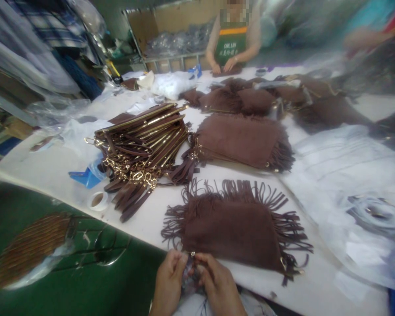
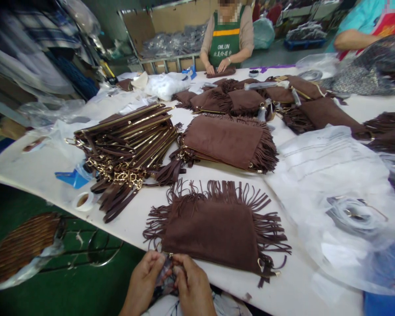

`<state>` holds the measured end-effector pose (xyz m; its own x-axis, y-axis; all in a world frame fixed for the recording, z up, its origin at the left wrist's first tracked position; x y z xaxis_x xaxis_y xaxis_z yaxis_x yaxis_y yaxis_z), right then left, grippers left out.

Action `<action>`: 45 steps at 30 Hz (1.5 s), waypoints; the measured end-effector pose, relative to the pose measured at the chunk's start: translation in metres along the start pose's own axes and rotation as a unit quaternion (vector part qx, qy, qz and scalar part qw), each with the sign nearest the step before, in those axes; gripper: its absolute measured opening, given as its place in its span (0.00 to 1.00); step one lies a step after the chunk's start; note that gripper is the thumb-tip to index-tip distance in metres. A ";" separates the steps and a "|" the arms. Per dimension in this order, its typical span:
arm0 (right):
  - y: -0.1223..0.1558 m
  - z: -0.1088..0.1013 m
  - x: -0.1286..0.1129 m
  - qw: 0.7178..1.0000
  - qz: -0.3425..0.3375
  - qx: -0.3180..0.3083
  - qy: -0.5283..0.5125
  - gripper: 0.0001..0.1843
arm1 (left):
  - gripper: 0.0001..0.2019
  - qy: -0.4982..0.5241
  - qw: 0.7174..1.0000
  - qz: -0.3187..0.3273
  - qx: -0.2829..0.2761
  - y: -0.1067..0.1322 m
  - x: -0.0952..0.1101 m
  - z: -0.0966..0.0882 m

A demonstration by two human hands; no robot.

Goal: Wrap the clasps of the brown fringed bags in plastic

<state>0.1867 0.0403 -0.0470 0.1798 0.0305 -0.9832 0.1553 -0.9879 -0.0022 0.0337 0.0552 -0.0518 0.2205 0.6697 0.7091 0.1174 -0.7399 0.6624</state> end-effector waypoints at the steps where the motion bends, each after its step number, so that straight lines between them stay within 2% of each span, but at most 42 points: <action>1: 0.000 0.000 -0.001 1.000 -0.013 0.001 0.016 0.14 | 0.17 -0.018 1.000 0.010 0.004 0.000 -0.001 0.000; 7: -0.002 0.004 -0.010 0.984 -0.077 -0.040 0.156 0.13 | 0.17 -0.116 0.992 0.049 0.030 0.004 0.002 0.003; 13: -0.010 0.006 -0.012 0.967 -0.091 -0.063 0.231 0.09 | 0.17 -0.114 0.993 0.040 0.018 0.005 0.003 0.008; 16: -0.013 0.008 -0.012 0.953 -0.099 -0.072 0.277 0.08 | 0.18 -0.063 0.998 0.022 0.001 0.005 0.001 0.008; 20: -0.015 0.008 -0.013 0.943 -0.115 -0.079 0.303 0.08 | 0.23 0.052 0.997 -0.027 -0.046 0.005 -0.005 0.006; 24: -0.016 0.006 -0.014 0.920 -0.125 -0.041 0.370 0.06 | 0.27 0.133 0.983 -0.096 -0.077 0.006 -0.011 0.004; 27: -0.016 0.009 -0.012 0.893 -0.140 -0.026 0.426 0.09 | 0.27 0.167 0.973 -0.130 -0.094 0.007 -0.013 0.007; 30: -0.017 0.012 -0.012 0.871 -0.159 -0.009 0.465 0.13 | 0.22 0.200 0.967 -0.130 -0.089 0.005 -0.012 0.013; 35: -0.019 0.015 -0.014 0.844 -0.197 0.000 0.499 0.12 | 0.18 0.229 0.965 -0.111 -0.061 -0.003 -0.015 0.020; 37: -0.020 0.015 -0.013 0.848 -0.200 -0.007 0.491 0.11 | 0.17 0.220 0.970 -0.101 -0.032 -0.003 -0.011 0.021; 39: -0.019 0.013 -0.011 0.866 -0.191 -0.012 0.462 0.09 | 0.15 0.225 0.969 -0.105 -0.004 -0.001 -0.005 0.022; 43: -0.012 0.002 -0.005 0.943 -0.117 -0.010 0.310 0.09 | 0.11 0.260 0.956 -0.134 0.029 0.006 0.007 0.025; 45: -0.004 -0.005 -0.003 0.975 -0.062 0.006 0.213 0.12 | 0.09 0.265 0.953 -0.143 0.019 0.008 0.010 0.027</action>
<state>0.1902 0.0444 -0.0435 0.5482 0.2080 -0.8101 0.1905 -0.9742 -0.1212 0.0627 0.0547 -0.0458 -0.3456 0.7747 0.5295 0.1362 -0.5169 0.8451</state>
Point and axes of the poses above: each hand's wrist, its own y-axis away from the middle knuckle, its own z-axis out of the palm, x = y × z, the point moved 6 cm from there along -y, towards the middle knuckle, and after that the axes turned 12 degrees about -z, right-handed, at the moved point
